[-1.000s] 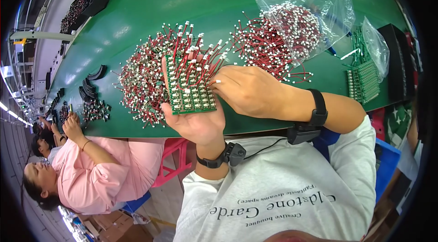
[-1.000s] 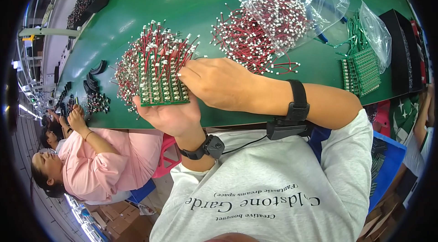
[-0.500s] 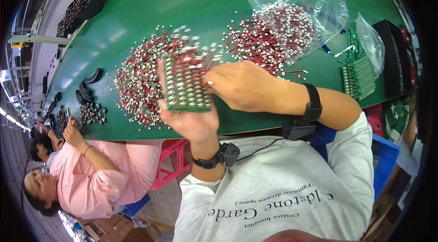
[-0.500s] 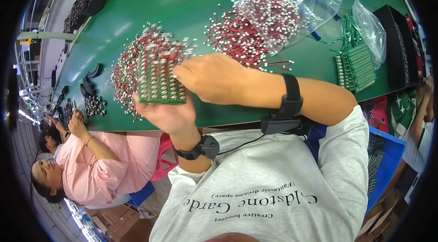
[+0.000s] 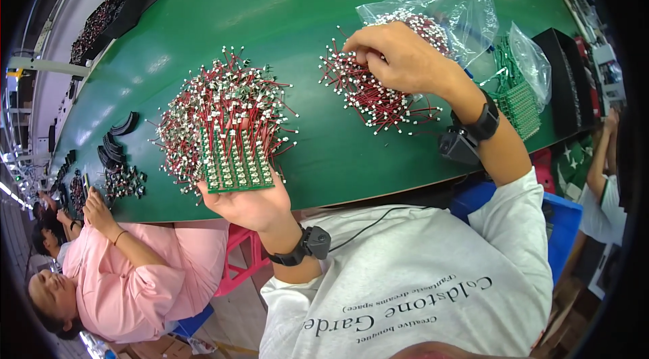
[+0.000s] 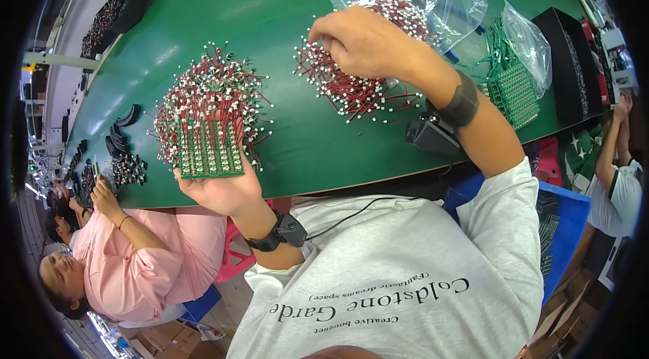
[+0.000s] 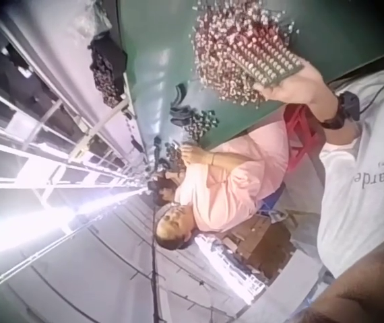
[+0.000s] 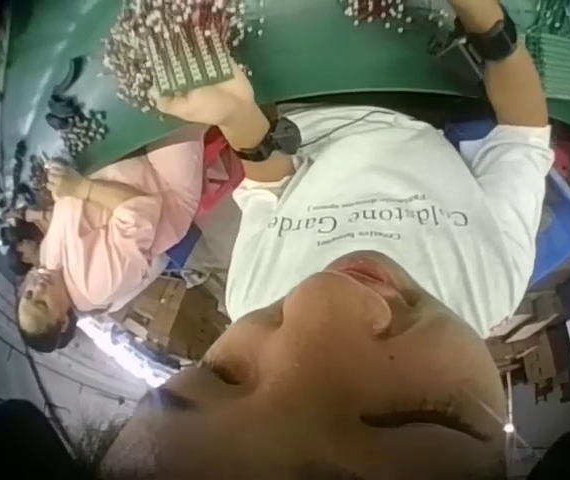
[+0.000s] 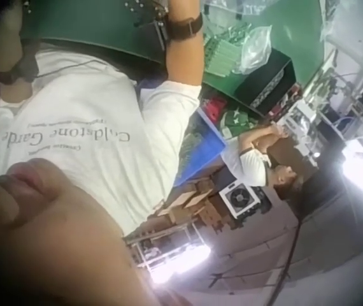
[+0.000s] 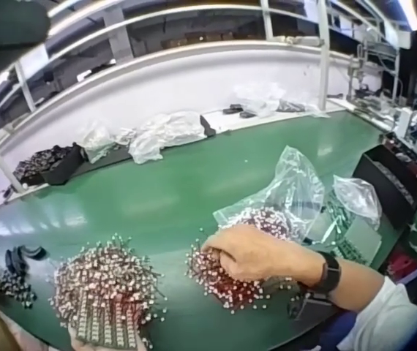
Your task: The person picks up a circuit board and inserts small white connectors with red wires into it by hand. After filling the board, the person places it into a blue bin and picks up a new circuit board to repeat the process.
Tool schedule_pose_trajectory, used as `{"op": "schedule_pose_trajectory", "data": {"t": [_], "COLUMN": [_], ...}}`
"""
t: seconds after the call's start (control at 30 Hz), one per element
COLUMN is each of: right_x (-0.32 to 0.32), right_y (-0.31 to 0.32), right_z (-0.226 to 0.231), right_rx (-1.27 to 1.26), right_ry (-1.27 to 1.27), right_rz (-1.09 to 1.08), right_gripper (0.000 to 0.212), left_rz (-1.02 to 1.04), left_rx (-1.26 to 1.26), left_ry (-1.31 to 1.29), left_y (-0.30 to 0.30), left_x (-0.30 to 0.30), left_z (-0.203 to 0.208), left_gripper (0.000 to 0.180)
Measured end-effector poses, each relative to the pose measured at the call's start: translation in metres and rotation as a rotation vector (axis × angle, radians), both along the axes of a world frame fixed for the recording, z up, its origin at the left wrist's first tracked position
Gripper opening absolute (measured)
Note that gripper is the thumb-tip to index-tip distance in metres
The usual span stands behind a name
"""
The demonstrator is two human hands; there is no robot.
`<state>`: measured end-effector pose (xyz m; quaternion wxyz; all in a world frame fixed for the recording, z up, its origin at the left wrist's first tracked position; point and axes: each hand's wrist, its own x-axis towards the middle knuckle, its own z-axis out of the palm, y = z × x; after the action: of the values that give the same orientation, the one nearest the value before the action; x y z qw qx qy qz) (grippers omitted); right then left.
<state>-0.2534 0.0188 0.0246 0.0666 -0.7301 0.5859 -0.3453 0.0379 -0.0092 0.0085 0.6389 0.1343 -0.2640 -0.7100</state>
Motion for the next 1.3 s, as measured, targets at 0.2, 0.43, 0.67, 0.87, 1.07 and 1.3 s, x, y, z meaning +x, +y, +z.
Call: {"op": "schedule_pose_trajectory", "data": {"t": [0.2,0.43,0.67,0.87,1.07,1.3], "right_x": [0.019,0.051,0.048,0.057,0.078,0.090], "right_y": [0.011,0.005,0.013,0.029,0.046,0.051], "right_z": [-0.012,-0.037,-0.024,-0.011,0.012,0.010], "right_rx": [0.116,-0.027,-0.333,-0.207,-0.522,-0.608], "right_ry": [0.079,0.095,-0.070,-0.316,-0.076,0.019], "right_rz": [-0.078,-0.162,-0.039,0.043,0.122,0.038], "right_gripper": [0.024,0.017,0.021,0.031,0.031,0.027], "left_rz": [-0.029,-0.041,-0.017,-0.022,-0.146,-0.179], "left_rx": [-0.015,0.017,0.059,0.160,0.071,-0.052], "left_ry": [0.091,0.015,-0.058,-0.100,-0.155,-0.255], "left_y": [0.000,0.003,0.001,0.003,0.015,0.036], "left_x": [-0.009,-0.020,-0.027,-0.051,-0.070,-0.087], "left_z": [-0.004,-0.006,-0.012,-0.011,-0.006,0.002], "left_gripper": [0.059,0.060,0.056,0.059,0.065,0.071]}}
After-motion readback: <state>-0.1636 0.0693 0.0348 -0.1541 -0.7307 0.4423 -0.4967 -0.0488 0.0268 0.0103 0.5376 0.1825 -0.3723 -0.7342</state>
